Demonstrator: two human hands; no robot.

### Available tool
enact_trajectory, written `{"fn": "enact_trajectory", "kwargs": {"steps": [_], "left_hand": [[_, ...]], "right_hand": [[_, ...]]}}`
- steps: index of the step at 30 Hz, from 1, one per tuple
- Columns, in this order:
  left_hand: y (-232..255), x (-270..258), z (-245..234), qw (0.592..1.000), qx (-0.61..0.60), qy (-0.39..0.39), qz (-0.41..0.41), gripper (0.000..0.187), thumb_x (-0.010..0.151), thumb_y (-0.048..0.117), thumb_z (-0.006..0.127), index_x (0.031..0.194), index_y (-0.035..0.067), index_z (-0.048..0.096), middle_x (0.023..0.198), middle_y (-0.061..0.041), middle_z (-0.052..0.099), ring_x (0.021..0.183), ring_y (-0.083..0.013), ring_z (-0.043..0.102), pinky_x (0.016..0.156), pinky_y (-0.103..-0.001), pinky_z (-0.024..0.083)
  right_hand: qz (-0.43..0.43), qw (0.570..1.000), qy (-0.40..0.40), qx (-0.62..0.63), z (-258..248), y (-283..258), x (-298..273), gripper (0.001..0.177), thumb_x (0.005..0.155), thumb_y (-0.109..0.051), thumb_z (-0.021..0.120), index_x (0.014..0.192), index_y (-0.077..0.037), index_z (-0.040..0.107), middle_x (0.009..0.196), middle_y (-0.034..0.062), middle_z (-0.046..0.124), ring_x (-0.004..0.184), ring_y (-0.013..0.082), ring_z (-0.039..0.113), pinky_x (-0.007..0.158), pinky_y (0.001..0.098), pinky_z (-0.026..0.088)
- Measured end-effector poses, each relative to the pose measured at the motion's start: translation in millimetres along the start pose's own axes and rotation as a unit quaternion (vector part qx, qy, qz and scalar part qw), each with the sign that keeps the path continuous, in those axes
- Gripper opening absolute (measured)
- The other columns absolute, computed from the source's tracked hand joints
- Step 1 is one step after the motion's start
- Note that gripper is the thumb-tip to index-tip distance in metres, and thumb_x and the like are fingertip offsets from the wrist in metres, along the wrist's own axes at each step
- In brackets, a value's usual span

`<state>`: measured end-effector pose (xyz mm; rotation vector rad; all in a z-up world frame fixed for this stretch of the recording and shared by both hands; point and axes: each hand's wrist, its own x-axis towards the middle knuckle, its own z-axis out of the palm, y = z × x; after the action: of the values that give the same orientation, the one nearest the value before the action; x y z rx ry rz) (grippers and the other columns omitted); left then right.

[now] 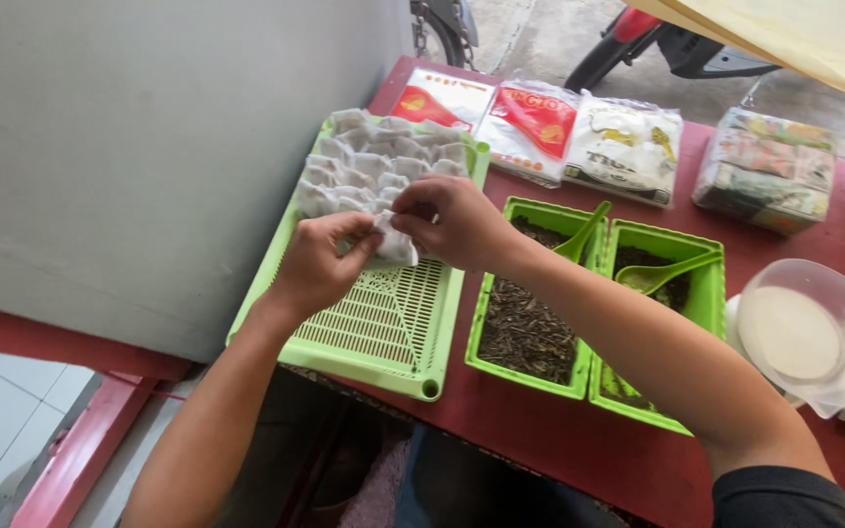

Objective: Filling a tea bag with tea leaves using a small spoon and closing it

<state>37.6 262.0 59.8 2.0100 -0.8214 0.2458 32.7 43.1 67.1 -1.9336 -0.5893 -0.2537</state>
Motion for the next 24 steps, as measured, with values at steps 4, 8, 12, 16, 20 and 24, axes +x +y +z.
{"fn": "enact_trajectory", "kwargs": {"steps": [4, 8, 12, 16, 20, 24], "left_hand": [[-42, -18, -30, 0.998, 0.046, 0.035, -0.007, 0.005, 0.090, 0.012, 0.073, 0.093, 0.011, 0.076, 0.077, -0.006, 0.075, 0.088, -0.0269, 0.076, 0.085, -0.041, 0.056], [-92, -33, -40, 0.983, 0.166, 0.080, 0.012, 0.006, 0.089, 0.016, 0.075, 0.094, 0.013, 0.074, 0.084, -0.005, 0.073, 0.095, -0.0300, 0.071, 0.100, -0.045, 0.048], [-118, -38, -41, 0.948, 0.302, 0.091, 0.033, 0.009, 0.085, 0.020, 0.076, 0.089, 0.015, 0.071, 0.107, -0.001, 0.071, 0.121, -0.0255, 0.059, 0.116, -0.052, 0.032], [-135, -35, -43, 0.930, 0.355, 0.093, -0.012, 0.011, 0.083, 0.019, 0.075, 0.090, 0.011, 0.073, 0.127, -0.008, 0.065, 0.134, -0.0341, 0.050, 0.117, -0.057, 0.030], [-161, -37, -39, 0.961, 0.262, 0.087, -0.015, 0.009, 0.088, 0.012, 0.068, 0.097, 0.013, 0.067, 0.104, -0.006, 0.063, 0.108, -0.0309, 0.063, 0.098, -0.047, 0.048], [-167, -39, -20, 0.967, 0.238, 0.057, -0.068, 0.005, 0.088, 0.021, 0.069, 0.090, 0.019, 0.064, 0.084, 0.000, 0.060, 0.088, -0.0250, 0.067, 0.080, -0.043, 0.055]], "right_hand": [[-0.014, 0.996, -0.019, -0.091, 44, 9, 33, 0.011, 0.087, -0.019, 0.076, 0.094, -0.010, 0.077, 0.075, 0.0094, 0.067, 0.069, 0.0307, 0.072, 0.066, 0.0420, 0.057], [0.029, 0.994, -0.050, -0.088, 80, 26, 58, 0.009, 0.087, -0.020, 0.072, 0.093, -0.014, 0.076, 0.076, 0.0055, 0.070, 0.068, 0.0253, 0.070, 0.068, 0.0411, 0.056], [0.072, 0.986, -0.096, -0.112, 112, 56, 80, 0.014, 0.086, -0.024, 0.071, 0.095, -0.015, 0.077, 0.083, 0.0078, 0.074, 0.084, 0.0359, 0.074, 0.074, 0.0492, 0.059], [0.042, 0.978, -0.115, -0.167, 128, 81, 95, 0.014, 0.090, -0.022, 0.067, 0.095, -0.014, 0.078, 0.083, 0.0096, 0.075, 0.081, 0.0412, 0.072, 0.071, 0.0547, 0.058], [0.045, 0.954, -0.107, -0.275, 141, 101, 102, 0.019, 0.092, -0.032, 0.063, 0.096, -0.018, 0.075, 0.091, 0.0094, 0.073, 0.081, 0.0413, 0.072, 0.074, 0.0541, 0.060], [0.076, 0.958, -0.098, -0.257, 143, 103, 106, 0.023, 0.093, -0.031, 0.058, 0.092, -0.012, 0.070, 0.090, 0.0153, 0.070, 0.085, 0.0452, 0.070, 0.077, 0.0572, 0.060]]}}
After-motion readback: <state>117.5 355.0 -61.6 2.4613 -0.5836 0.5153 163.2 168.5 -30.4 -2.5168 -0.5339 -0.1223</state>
